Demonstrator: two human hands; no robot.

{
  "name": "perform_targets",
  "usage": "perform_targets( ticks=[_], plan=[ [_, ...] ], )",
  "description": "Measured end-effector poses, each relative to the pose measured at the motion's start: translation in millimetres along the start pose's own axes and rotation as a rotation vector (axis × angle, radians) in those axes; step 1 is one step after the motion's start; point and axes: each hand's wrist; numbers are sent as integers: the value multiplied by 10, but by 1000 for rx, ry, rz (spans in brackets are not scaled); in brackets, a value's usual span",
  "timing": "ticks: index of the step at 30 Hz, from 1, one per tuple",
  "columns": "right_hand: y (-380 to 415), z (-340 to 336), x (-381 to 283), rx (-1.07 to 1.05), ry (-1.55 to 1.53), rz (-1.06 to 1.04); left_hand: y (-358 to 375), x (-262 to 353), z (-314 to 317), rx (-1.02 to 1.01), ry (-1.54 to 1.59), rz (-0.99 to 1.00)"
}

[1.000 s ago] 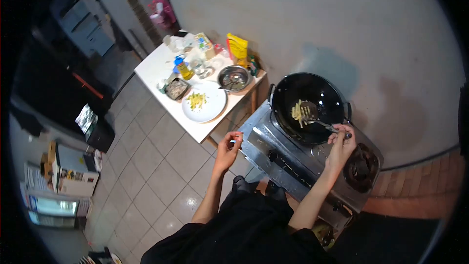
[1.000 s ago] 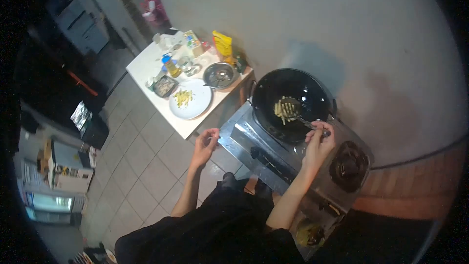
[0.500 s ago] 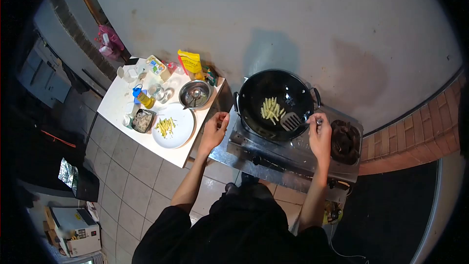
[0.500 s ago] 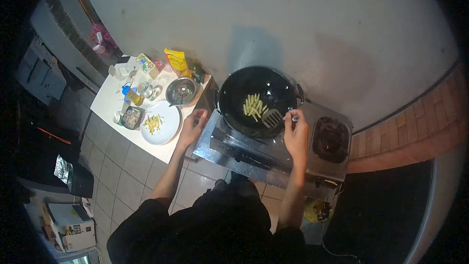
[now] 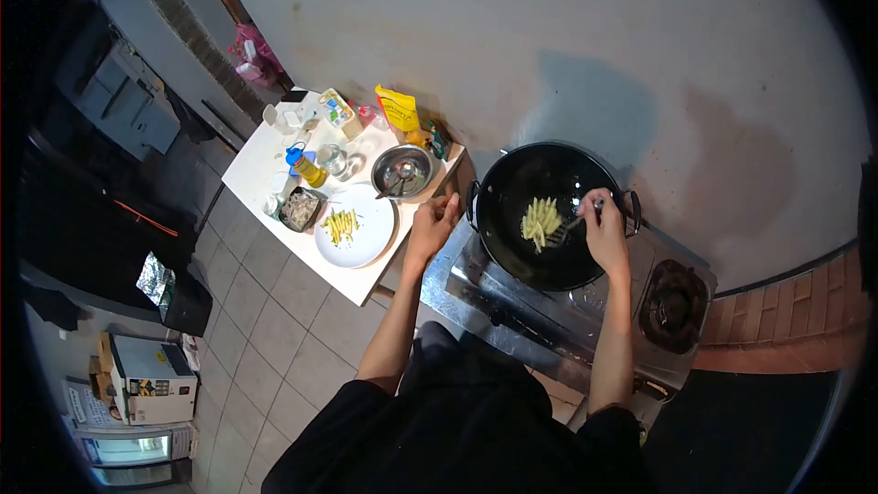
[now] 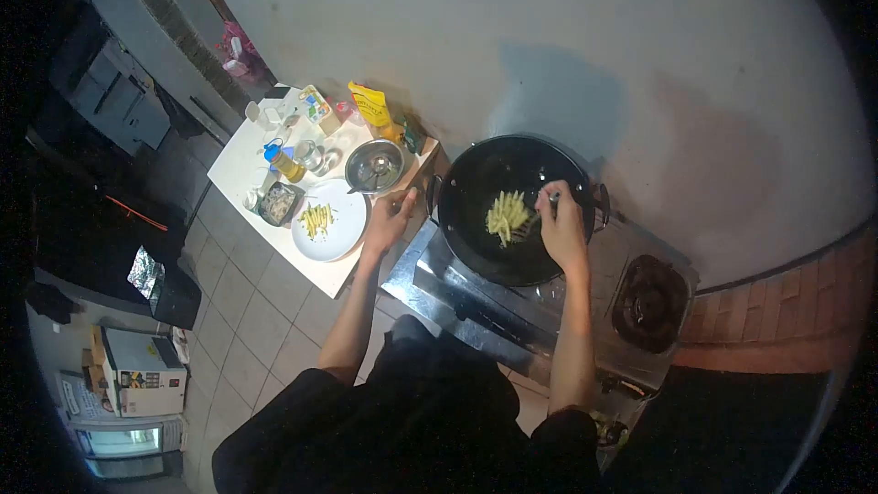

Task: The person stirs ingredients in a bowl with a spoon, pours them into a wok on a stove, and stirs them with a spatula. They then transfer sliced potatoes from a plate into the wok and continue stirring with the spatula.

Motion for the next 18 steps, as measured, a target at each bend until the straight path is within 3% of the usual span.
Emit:
perform_targets(
  ticks=[2, 3, 7, 16, 18],
  plan=[
    [-30, -81, -209, -137, -72, 88, -52, -60, 78, 88, 111, 7],
    [-20, -140, -245, -163, -90, 81, -58, -39, 81, 131, 64, 108],
    [23, -353, -320, -221, -50, 16, -120, -52, 136, 155, 111, 41],
    [235, -590, -316, -132, -48, 93, -214, -2, 162, 145, 7, 142],
    [285, -541, -380, -109, -22, 101, -243, -7, 143, 103, -13, 91]
  ],
)
Point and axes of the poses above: each hand's wrist, its own y-axis away from the middle knuckle, its own z-axis out of the palm, x = y × z, and after that the axes turned 7 degrees about x, right-handed
